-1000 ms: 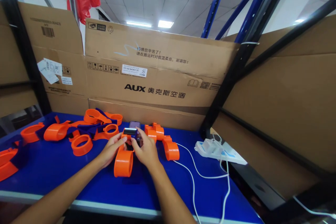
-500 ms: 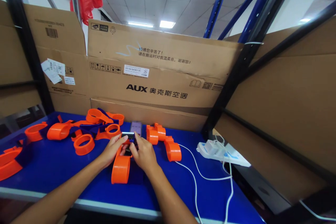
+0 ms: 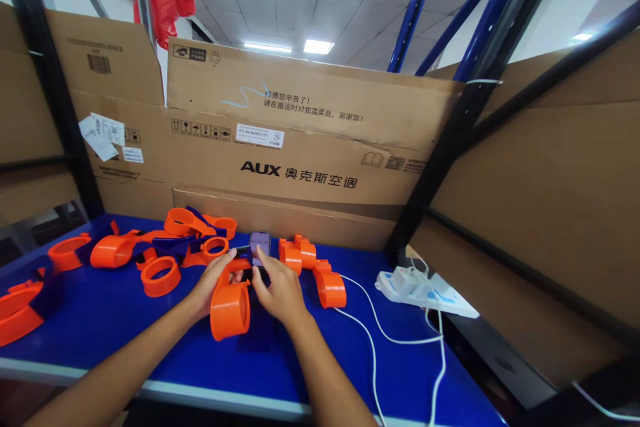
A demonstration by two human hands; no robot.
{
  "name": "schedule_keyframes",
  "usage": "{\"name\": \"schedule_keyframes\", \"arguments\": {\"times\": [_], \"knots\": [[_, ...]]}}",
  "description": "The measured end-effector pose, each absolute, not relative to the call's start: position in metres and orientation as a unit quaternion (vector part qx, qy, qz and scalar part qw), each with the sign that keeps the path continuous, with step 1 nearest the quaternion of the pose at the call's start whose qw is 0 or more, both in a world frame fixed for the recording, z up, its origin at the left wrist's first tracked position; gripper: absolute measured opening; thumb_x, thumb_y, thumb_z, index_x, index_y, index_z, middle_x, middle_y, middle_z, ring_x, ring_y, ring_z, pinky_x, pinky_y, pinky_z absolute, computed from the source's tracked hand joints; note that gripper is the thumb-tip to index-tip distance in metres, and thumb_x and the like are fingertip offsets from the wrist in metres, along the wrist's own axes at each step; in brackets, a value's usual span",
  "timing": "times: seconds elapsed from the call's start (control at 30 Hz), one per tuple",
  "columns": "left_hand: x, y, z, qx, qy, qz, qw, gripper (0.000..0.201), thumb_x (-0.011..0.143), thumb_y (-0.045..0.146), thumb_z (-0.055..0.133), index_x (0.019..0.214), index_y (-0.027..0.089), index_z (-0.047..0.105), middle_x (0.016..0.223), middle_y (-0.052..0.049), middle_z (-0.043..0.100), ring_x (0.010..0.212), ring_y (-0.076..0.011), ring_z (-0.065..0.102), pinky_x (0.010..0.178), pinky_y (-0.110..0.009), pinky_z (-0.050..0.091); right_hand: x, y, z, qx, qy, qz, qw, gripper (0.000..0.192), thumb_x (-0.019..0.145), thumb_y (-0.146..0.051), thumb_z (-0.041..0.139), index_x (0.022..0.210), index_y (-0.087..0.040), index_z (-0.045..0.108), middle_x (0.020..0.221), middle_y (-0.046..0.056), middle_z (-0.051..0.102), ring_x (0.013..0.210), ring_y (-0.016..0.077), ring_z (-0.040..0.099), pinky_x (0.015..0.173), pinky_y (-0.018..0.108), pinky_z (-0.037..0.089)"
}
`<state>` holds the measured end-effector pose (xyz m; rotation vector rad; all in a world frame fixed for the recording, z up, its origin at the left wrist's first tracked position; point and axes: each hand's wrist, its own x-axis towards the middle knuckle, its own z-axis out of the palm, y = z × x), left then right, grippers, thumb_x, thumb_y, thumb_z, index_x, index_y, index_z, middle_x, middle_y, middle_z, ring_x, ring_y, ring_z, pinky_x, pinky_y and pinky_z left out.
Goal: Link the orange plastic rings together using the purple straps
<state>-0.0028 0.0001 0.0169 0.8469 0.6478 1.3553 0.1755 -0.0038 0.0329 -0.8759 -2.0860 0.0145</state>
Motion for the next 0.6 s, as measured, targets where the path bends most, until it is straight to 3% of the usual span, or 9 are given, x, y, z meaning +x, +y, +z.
{"name": "schedule_keyframes", "arguments": {"times": [0.17, 0.37, 0.6], "knots": [[-0.002, -0.005, 0.022, 0.372, 0.266, 0.584, 0.671, 0.031, 0.074, 0.039, 0.080, 0.084, 0.012, 0.069, 0.070, -0.004, 0.069, 0.057, -0.0121, 0.061, 0.054, -0.021, 0.047, 0.175, -0.003, 0.031, -0.343, -0.848, -0.050, 0.400, 0.049, 0.091, -0.018, 0.053, 0.140, -0.023, 0.054, 0.126, 0.009, 0.068, 0.112, 0.0231, 0.067, 0.094, 0.038, 0.056], [-0.003, -0.009, 0.023, 0.366, 0.258, 0.583, 0.678, 0.028, 0.073, 0.031, 0.082, 0.088, 0.011, 0.071, 0.068, -0.002, 0.068, 0.052, -0.0096, 0.057, 0.050, -0.020, 0.044, 0.169, -0.004, 0.026, -0.359, -0.843, -0.105, 0.387, 0.055, 0.085, -0.013, 0.054, 0.140, -0.018, 0.053, 0.123, 0.012, 0.069, 0.109, 0.0246, 0.068, 0.090, 0.037, 0.058], [-0.004, -0.005, 0.023, 0.360, 0.230, 0.558, 0.711, 0.026, 0.073, 0.027, 0.081, 0.091, 0.011, 0.070, 0.080, -0.009, 0.073, 0.067, -0.0179, 0.068, 0.068, -0.028, 0.054, 0.164, -0.006, 0.022, -0.392, -0.835, -0.146, 0.357, 0.055, 0.081, -0.009, 0.055, 0.135, -0.010, 0.055, 0.097, 0.012, 0.076, 0.082, 0.0234, 0.073, 0.075, 0.031, 0.059]]}}
